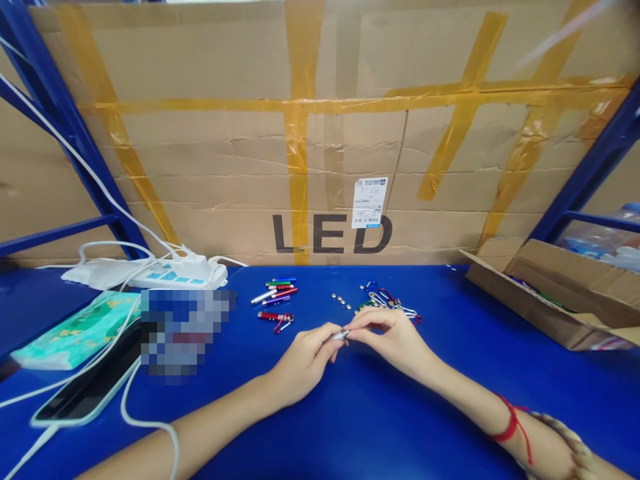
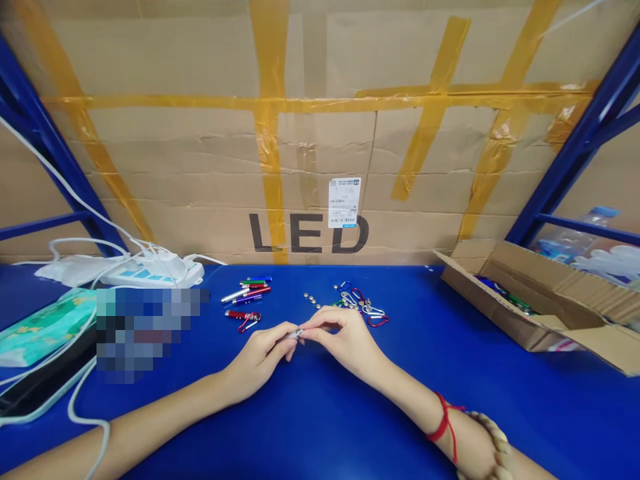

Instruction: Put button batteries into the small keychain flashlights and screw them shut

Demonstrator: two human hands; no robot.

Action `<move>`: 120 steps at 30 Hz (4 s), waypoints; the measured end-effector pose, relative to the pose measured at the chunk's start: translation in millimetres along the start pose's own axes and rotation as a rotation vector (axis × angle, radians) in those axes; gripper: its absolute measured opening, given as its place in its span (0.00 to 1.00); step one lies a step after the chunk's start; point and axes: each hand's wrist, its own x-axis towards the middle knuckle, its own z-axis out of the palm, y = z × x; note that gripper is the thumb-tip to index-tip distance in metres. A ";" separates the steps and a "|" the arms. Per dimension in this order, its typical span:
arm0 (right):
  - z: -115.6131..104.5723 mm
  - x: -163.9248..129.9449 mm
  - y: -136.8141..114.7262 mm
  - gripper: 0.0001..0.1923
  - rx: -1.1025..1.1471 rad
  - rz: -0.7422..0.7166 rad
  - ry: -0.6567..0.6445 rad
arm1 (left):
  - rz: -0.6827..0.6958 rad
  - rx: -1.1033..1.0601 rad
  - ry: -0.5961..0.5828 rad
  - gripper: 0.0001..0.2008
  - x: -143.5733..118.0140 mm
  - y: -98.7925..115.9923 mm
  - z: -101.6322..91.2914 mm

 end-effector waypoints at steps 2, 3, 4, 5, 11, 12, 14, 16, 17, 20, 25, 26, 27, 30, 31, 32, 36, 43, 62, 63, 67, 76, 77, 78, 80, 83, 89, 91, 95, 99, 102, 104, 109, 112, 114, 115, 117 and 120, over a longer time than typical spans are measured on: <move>-3.3 0.1 -2.7 0.09 -0.002 0.063 -0.035 | 0.013 0.022 -0.005 0.13 -0.8 1.6 -0.5; -5.0 0.2 -3.8 0.10 -0.006 0.100 -0.050 | 0.024 0.033 -0.011 0.13 -1.0 2.4 -0.8; -6.5 0.3 -4.7 0.11 -0.013 0.135 -0.065 | 0.034 0.041 -0.021 0.12 -1.1 3.0 -1.0; -7.8 0.4 -5.4 0.12 -0.023 0.163 -0.076 | 0.042 0.045 -0.033 0.12 -1.1 3.5 -1.2; -7.6 0.0 -7.7 0.14 -0.048 0.270 -0.100 | 0.067 0.058 -0.045 0.10 -1.6 0.4 -0.2; -6.7 -0.3 -7.7 0.14 -0.035 0.291 -0.102 | 0.085 0.061 -0.026 0.10 -1.7 -0.9 0.4; -5.1 -1.1 -7.1 0.13 0.016 0.336 -0.110 | 0.134 0.077 0.010 0.10 -2.0 -3.5 1.8; -4.0 -1.9 -6.1 0.12 0.089 0.390 -0.129 | 0.185 0.115 0.033 0.11 -2.2 -5.7 3.1; -3.7 -2.1 -5.6 0.11 0.130 0.425 -0.143 | 0.202 0.136 0.038 0.11 -2.3 -6.3 3.5; -3.7 -1.9 -4.8 0.12 0.222 0.547 -0.182 | 0.199 0.167 0.043 0.12 -2.5 -6.2 3.6; -3.2 -2.0 -4.0 0.15 0.330 0.639 -0.225 | 0.085 0.088 0.008 0.10 -2.9 -1.2 0.4; -2.5 -2.2 -3.4 0.16 0.343 0.642 -0.227 | 0.064 0.075 0.001 0.10 -3.1 -0.4 -0.2; -1.5 -2.4 -2.7 0.17 0.338 0.641 -0.224 | 0.047 0.065 -0.004 0.11 -3.3 0.1 -0.6; 0.5 -1.5 0.0 0.19 0.231 0.604 -0.190 | -0.004 0.054 -0.007 0.10 -3.3 0.2 -0.9; 0.4 -0.9 0.9 0.19 0.183 0.561 -0.157 | -0.023 0.053 0.001 0.10 -3.1 0.1 -0.8; -0.3 -0.2 1.6 0.19 0.135 0.494 -0.116 | -0.041 0.052 0.011 0.09 -2.8 0.0 -0.5; -7.6 1.0 2.7 0.15 -0.070 0.110 0.012 | -0.070 0.037 0.029 0.07 -1.6 0.3 -0.1; -12.4 -1.5 3.6 0.04 -0.242 -0.252 -0.017 | -0.072 0.012 -0.002 0.05 -1.2 -0.5 -0.6; -7.8 -5.6 2.1 0.10 -0.253 0.099 -0.118 | -0.036 0.074 -0.116 0.04 -2.5 -1.6 -0.9; -7.4 -5.7 1.9 0.09 -0.251 0.105 -0.107 | -0.037 0.070 -0.112 0.04 -2.4 -2.1 -0.8; -5.1 -6.4 -0.8 0.07 -0.246 0.165 -0.088 | -0.036 0.088 -0.099 0.04 -2.5 -3.0 -0.5; -2.3 -8.0 -3.4 0.08 -0.198 0.259 -0.105 | -0.030 0.149 -0.103 0.05 -4.2 -2.5 0.6; -2.5 -7.9 -2.5 0.09 -0.172 0.294 -0.116 | -0.017 0.159 -0.103 0.05 -4.5 -2.8 0.7; -2.8 -7.9 -1.5 0.09 -0.144 0.330 -0.131 | -0.003 0.171 -0.105 0.05 -4.8 -3.1 0.7; -3.3 -7.8 0.1 0.09 -0.088 0.389 -0.163 | 0.017 0.199 -0.113 0.05 -5.1 -3.1 0.6; -3.3 -7.4 -0.2 0.11 -0.012 0.451 -0.181 | 0.025 0.223 -0.122 0.06 -4.8 -1.3 0.3; -1.3 -4.2 -7.9 0.16 0.123 0.591 -0.130 | -0.054 0.150 -0.093 0.02 -4.2 1.4 0.1; -1.7 -3.6 -8.4 0.16 0.148 0.595 -0.135 | -0.090 0.104 -0.084 0.02 -4.2 0.3 0.3; -3.5 -4.4 -3.4 0.17 0.133 0.555 -0.165 | -0.112 0.099 -0.088 0.06 -3.6 -2.5 0.8; -4.5 -5.1 2.0 0.18 0.088 0.510 -0.198 | -0.097 0.154 -0.075 0.07 -2.4 -2.5 0.7; -6.7 -4.5 1.6 0.17 -0.102 0.337 -0.105 | -0.108 0.126 -0.070 0.07 -2.1 -1.5 0.4; -10.2 -4.1 -0.4 0.14 -0.237 0.096 -0.051 | -0.087 0.101 -0.072 0.07 -2.5 -1.3 0.2; -20.4 -4.5 -2.7 0.08 -0.324 -0.284 -0.147 | -0.036 0.089 -0.101 0.08 -3.9 -1.0 -0.5; -24.3 -4.0 -1.6 0.08 -0.341 -0.339 -0.196 | -0.020 0.074 -0.142 0.07 -3.7 0.1 -1.1; -26.1 -3.0 -1.1 0.08 -0.333 -0.357 -0.241 | -0.005 0.068 -0.162 0.07 -3.4 0.5 -1.3; -26.7 -2.5 -1.0 0.07 -0.332 -0.362 -0.257 | -0.002 0.066 -0.166 0.07 -3.4 0.4 -1.3; -27.1 -1.8 -0.8 0.07 -0.336 -0.364 -0.265 | -0.008 0.053 -0.163 0.07 -3.6 -0.3 -1.2; -24.9 -2.0 0.0 0.06 -0.349 -0.367 -0.251 | -0.023 0.034 -0.170 0.04 -4.4 -1.2 -0.9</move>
